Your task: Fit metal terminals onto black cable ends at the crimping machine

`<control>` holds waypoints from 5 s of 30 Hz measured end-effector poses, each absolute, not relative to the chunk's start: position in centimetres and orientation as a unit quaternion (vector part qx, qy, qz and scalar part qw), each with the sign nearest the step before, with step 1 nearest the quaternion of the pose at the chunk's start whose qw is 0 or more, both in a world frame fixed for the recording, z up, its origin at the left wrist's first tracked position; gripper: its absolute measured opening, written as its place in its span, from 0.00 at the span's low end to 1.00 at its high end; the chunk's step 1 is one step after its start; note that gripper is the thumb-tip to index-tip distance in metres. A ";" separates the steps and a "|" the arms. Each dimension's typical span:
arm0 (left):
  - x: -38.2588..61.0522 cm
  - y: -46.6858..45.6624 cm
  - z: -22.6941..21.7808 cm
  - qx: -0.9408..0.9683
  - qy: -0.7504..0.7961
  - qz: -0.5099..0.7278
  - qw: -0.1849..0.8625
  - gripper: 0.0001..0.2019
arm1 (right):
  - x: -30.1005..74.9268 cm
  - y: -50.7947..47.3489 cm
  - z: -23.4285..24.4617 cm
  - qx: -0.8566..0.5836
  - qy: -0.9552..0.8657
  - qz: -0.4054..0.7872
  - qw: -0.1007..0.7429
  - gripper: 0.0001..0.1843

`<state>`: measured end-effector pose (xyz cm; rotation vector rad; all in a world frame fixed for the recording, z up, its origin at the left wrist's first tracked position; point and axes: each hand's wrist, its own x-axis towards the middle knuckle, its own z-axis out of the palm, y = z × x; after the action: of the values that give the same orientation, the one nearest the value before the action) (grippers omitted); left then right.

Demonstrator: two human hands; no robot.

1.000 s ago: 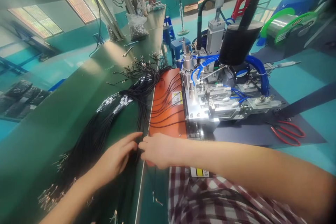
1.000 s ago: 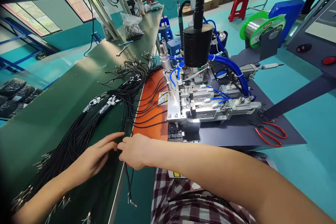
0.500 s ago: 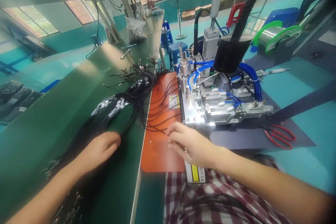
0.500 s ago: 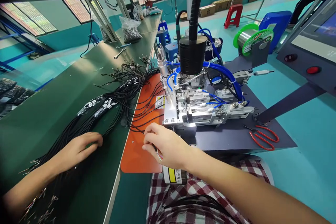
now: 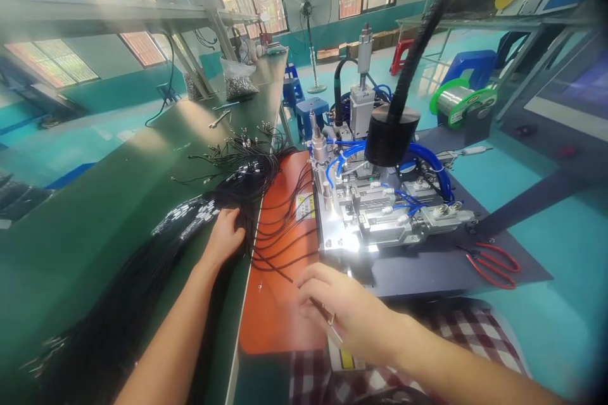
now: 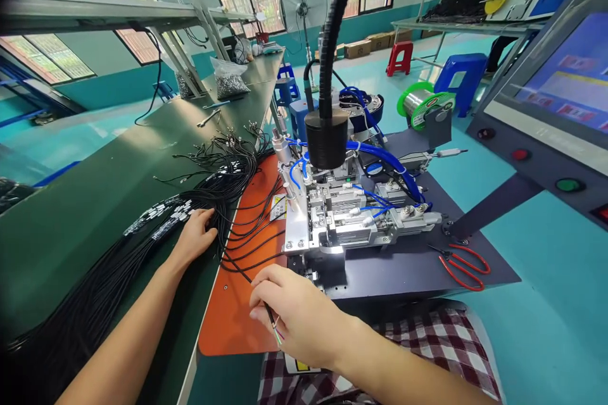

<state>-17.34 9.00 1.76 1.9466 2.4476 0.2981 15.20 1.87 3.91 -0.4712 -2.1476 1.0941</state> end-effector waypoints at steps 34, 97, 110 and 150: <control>1.4 -1.0 4.7 0.682 0.576 0.313 0.325 0.09 | 20.0 0.4 3.4 -0.500 -0.513 0.606 0.347 0.08; 1.2 -1.3 4.3 0.550 0.617 0.318 0.464 0.12 | 19.9 1.0 2.6 -0.457 -0.467 0.643 0.400 0.05; 1.1 -1.0 5.2 0.533 0.625 0.277 0.498 0.21 | 19.3 1.0 2.5 -0.468 -0.621 0.445 0.444 0.08; 0.5 -0.7 4.4 0.518 0.578 0.284 0.562 0.15 | 18.7 0.5 2.1 -0.420 -0.761 0.214 0.446 0.09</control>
<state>0.53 -0.74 4.44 1.2202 1.3621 0.6680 18.69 0.50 2.11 -1.0416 -1.8841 0.5302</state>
